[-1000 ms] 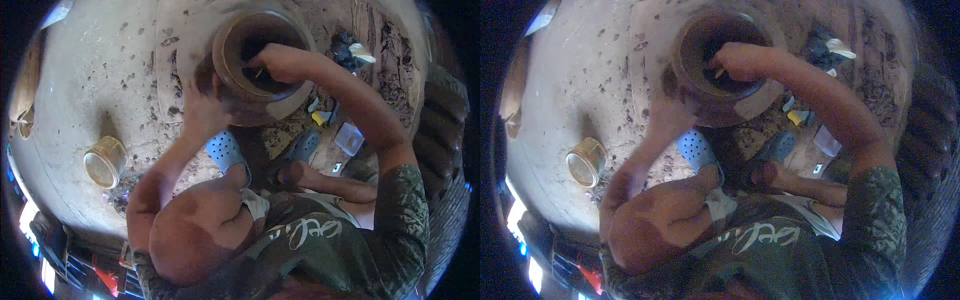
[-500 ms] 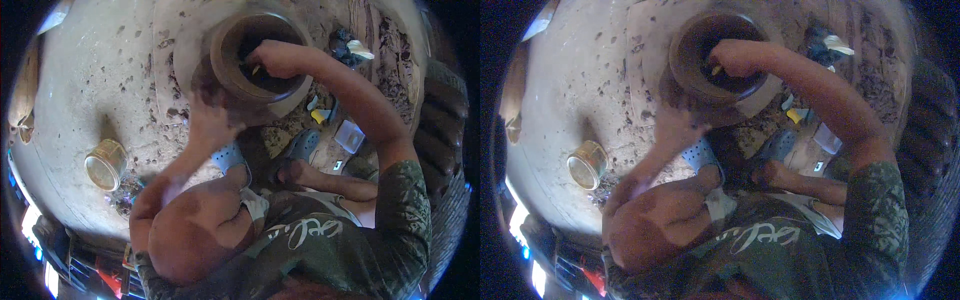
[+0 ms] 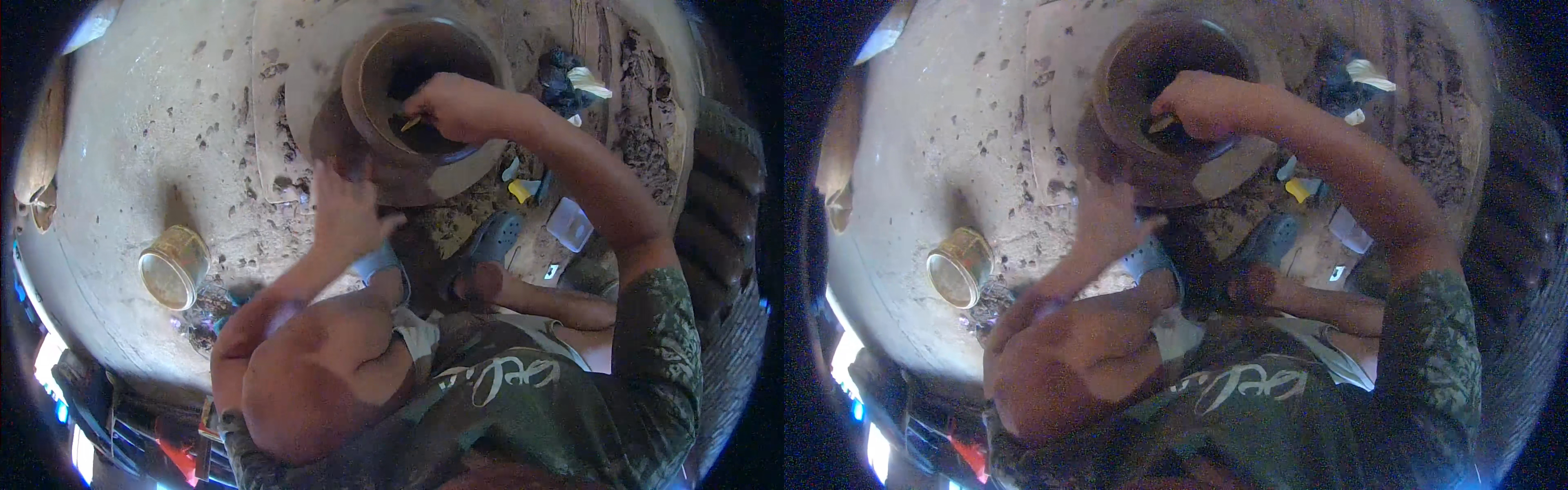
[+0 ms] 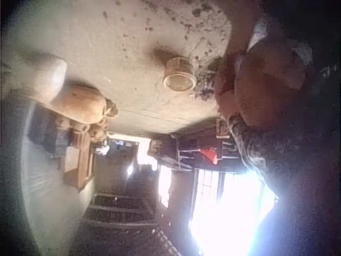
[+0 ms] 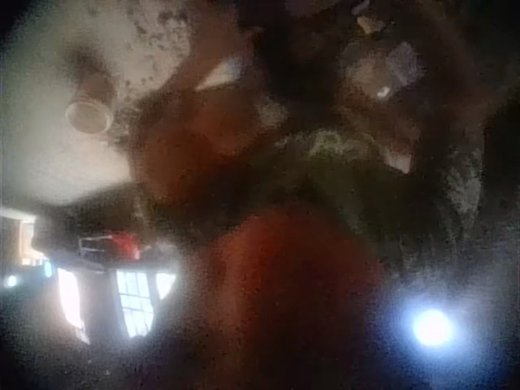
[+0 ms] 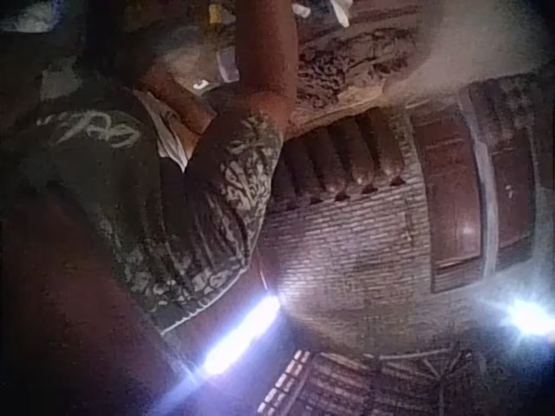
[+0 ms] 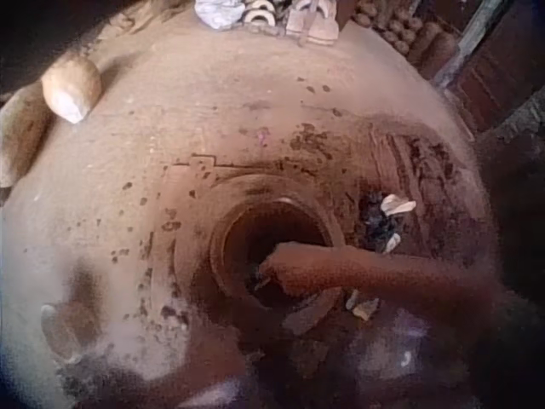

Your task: The person shapes the top and sides of a clay pot using a yellow rib tool and their hands while the wheel rotates, occasionally dipping their fingers into a container of water.

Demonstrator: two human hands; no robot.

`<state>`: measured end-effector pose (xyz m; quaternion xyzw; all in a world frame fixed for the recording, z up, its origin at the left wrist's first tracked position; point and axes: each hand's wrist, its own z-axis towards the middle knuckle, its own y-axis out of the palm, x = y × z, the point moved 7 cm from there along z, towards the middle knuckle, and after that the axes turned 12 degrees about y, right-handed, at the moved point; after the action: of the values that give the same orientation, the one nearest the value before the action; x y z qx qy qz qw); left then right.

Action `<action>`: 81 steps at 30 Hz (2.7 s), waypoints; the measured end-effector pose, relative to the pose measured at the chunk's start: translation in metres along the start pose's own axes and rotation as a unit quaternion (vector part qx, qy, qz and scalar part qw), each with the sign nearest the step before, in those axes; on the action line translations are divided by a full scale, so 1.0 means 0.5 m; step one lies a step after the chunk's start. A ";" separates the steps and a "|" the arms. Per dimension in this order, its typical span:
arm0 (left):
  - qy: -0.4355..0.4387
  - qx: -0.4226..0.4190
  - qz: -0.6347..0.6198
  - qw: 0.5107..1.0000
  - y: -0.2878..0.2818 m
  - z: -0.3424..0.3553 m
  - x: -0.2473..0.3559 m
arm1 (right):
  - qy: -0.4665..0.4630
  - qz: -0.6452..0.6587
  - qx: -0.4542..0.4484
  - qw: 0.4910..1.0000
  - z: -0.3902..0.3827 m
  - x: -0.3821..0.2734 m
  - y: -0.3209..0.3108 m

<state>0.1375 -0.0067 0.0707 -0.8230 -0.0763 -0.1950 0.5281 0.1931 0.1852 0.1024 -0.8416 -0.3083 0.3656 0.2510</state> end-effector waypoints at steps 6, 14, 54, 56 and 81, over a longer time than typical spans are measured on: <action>-0.097 0.197 0.150 0.964 -0.108 0.054 -0.281 | -0.105 0.023 0.132 0.985 -0.037 -0.049 0.001; 0.031 0.021 0.038 0.999 -0.003 -0.006 0.020 | -0.111 0.017 0.148 0.983 -0.074 -0.062 -0.001; -0.075 0.042 0.114 0.990 -0.054 0.019 -0.162 | -0.196 0.074 0.136 0.968 -0.118 -0.068 -0.006; -0.102 0.092 0.154 0.978 -0.099 0.039 -0.251 | -0.219 0.052 0.133 0.965 -0.110 -0.077 -0.013; -0.050 0.030 0.137 0.989 -0.123 0.096 -0.212 | -0.222 0.035 0.116 0.967 -0.140 -0.036 -0.019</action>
<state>0.0320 0.0714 0.0623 -0.8181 0.0044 -0.0768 0.5700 0.2340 0.1654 0.1593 -0.7147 -0.2823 0.5853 0.2587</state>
